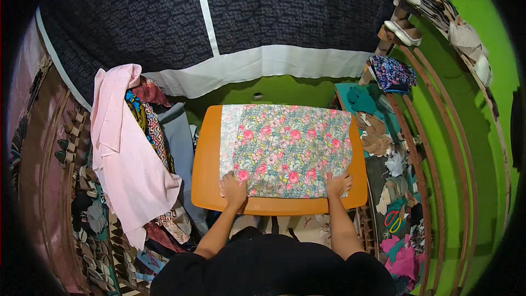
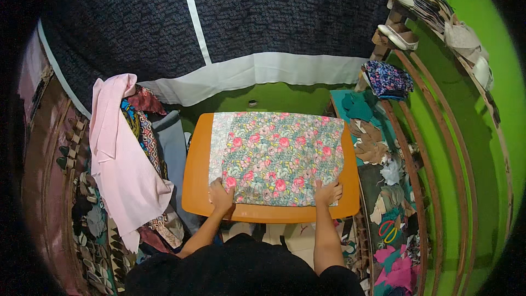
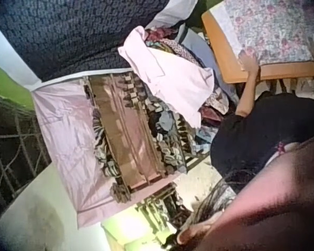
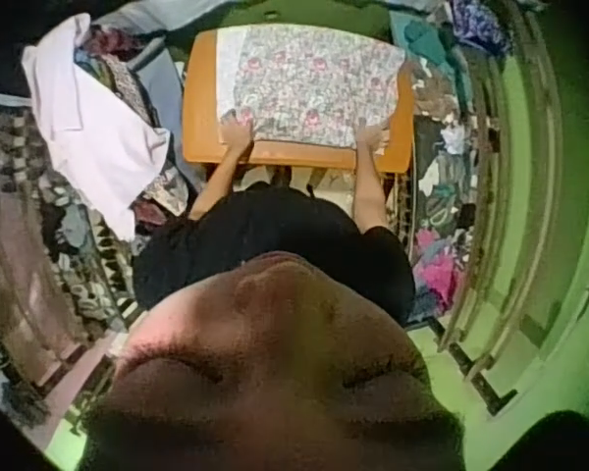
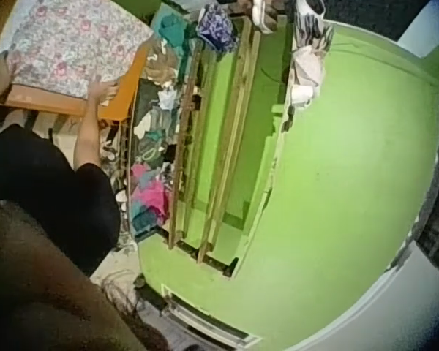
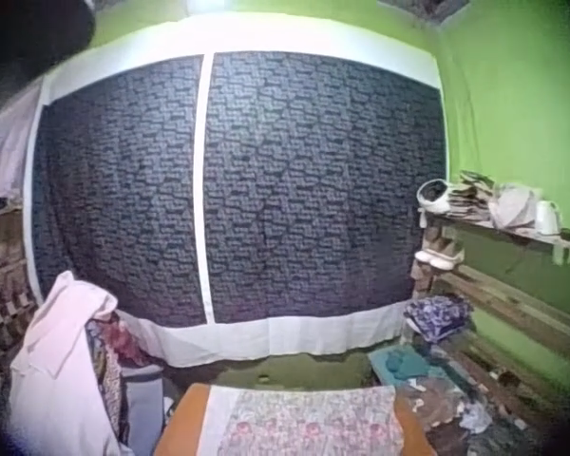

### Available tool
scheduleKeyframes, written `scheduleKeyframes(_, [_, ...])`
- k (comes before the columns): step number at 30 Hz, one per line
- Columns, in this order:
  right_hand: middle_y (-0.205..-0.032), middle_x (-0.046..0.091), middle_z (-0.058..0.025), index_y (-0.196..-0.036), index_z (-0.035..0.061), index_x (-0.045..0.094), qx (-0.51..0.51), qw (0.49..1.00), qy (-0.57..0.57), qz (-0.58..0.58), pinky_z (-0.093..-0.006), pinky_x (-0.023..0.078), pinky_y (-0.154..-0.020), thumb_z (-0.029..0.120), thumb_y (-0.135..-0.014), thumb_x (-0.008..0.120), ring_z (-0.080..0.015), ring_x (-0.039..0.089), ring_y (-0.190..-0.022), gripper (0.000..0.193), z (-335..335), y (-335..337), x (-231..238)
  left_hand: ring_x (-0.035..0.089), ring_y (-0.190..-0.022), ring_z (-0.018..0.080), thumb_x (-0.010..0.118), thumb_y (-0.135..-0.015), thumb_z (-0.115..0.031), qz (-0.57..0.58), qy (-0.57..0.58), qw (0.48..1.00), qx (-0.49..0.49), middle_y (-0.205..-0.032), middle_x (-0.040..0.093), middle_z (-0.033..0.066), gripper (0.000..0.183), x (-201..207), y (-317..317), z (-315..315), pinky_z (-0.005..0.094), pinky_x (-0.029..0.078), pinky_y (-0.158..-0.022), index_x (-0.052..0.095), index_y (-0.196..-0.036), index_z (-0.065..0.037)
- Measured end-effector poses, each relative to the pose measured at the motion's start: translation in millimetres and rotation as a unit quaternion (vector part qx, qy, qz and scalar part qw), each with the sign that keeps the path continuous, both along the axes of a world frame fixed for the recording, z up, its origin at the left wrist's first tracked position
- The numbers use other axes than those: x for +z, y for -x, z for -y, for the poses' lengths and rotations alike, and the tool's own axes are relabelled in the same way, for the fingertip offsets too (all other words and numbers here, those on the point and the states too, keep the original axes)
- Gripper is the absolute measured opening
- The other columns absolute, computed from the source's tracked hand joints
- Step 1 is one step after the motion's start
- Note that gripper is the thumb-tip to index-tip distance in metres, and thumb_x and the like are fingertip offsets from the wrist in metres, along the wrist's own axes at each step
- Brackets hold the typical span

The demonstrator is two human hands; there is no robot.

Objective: The recorder folds several pieces of fabric and clothing items on a table and places them on a shelf.

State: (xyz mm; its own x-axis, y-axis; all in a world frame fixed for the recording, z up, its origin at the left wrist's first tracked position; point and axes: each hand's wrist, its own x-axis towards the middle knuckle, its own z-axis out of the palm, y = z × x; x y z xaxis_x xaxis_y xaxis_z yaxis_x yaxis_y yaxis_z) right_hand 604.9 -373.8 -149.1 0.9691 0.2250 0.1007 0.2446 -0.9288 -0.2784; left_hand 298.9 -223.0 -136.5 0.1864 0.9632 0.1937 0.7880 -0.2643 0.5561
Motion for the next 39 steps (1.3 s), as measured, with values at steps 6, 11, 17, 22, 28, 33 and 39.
scheduleKeyframes(6, [-0.110, 0.039, -0.0187, -0.114, 0.0006, 0.035, -0.117, 0.985, 0.045, -0.119, -0.0444, 0.041, -0.079, 0.043, -0.070, 0.061, -0.0336, 0.043, -0.102, 0.066, 14, 0, 32, 0.057, -0.077, 0.0368, 0.059, -0.071, -0.037, -0.062, 0.140, 0.986, 0.065, -0.079, 0.059, 0.0233, 0.044, 4, 24, 6, 0.0419, 0.043, -0.068, 0.056, -0.089, 0.002])
scheduleKeyframes(11, [-0.098, 0.053, -0.0197, -0.102, -0.0006, 0.049, 0.005, 0.977, -0.008, -0.214, -0.0423, 0.047, -0.070, 0.037, -0.075, 0.057, -0.0328, 0.053, -0.088, 0.047, 38, 4, 53, 0.054, -0.080, 0.0389, 0.057, -0.072, -0.038, 0.095, 0.065, 0.993, -0.014, -0.082, 0.057, 0.0252, 0.044, -18, 59, 11, 0.0415, 0.043, -0.070, 0.058, -0.088, 0.004])
scheduleKeyframes(17, [-0.094, 0.055, -0.0241, -0.095, -0.0047, 0.053, 0.110, 0.970, -0.198, -0.087, -0.0421, 0.042, -0.074, 0.031, -0.071, 0.059, -0.0382, 0.052, -0.089, 0.043, 121, 16, 15, 0.055, -0.082, 0.0355, 0.055, -0.073, -0.042, 0.038, 0.124, 0.991, -0.015, -0.083, 0.058, 0.0213, 0.045, -4, 102, 96, 0.0437, 0.038, -0.068, 0.058, -0.091, -0.001])
scheduleKeyframes(22, [-0.087, 0.056, -0.0234, -0.089, -0.0029, 0.055, 0.155, 0.964, -0.206, -0.064, -0.0412, 0.042, -0.069, 0.029, -0.072, 0.058, -0.0387, 0.053, -0.082, 0.037, 200, 45, -35, 0.055, -0.080, 0.0357, 0.056, -0.070, -0.047, 0.024, 0.160, 0.987, -0.011, -0.081, 0.058, 0.0213, 0.049, -41, 161, 174, 0.0414, 0.040, -0.066, 0.057, -0.088, -0.001])
scheduleKeyframes(28, [-0.066, 0.051, -0.0184, -0.074, -0.0035, 0.051, 0.239, 0.948, -0.172, -0.119, -0.0378, 0.040, -0.058, 0.026, -0.069, 0.062, -0.0331, 0.049, -0.060, 0.032, 297, 90, -89, 0.057, -0.070, 0.0280, 0.061, -0.068, -0.042, -0.021, 0.325, 0.945, -0.032, -0.074, 0.058, 0.0186, 0.047, -74, 218, 234, 0.0357, 0.043, -0.062, 0.056, -0.086, 0.001])
scheduleKeyframes(33, [-0.057, 0.043, -0.0096, -0.076, -0.0003, 0.047, 0.214, 0.928, -0.067, -0.299, -0.0338, 0.040, -0.057, 0.027, -0.070, 0.062, -0.0267, 0.043, -0.054, 0.032, 292, 77, -110, 0.056, -0.084, 0.0244, 0.067, -0.065, -0.025, 0.159, 0.301, 0.938, 0.064, -0.094, 0.057, 0.0149, 0.044, -109, 227, 239, 0.0326, 0.044, -0.074, 0.052, -0.099, -0.001])
scheduleKeyframes(39, [-0.120, 0.029, -0.0190, -0.110, 0.0018, 0.041, 0.219, 0.958, -0.172, -0.072, -0.0437, 0.026, -0.092, 0.021, -0.071, 0.062, -0.0352, 0.027, -0.111, 0.048, 188, 75, -18, 0.035, -0.113, 0.0347, 0.063, -0.066, -0.026, 0.014, -0.028, 1.000, -0.001, -0.120, 0.040, 0.0178, 0.054, -45, 135, 163, 0.0406, 0.030, -0.093, 0.044, -0.112, -0.007])
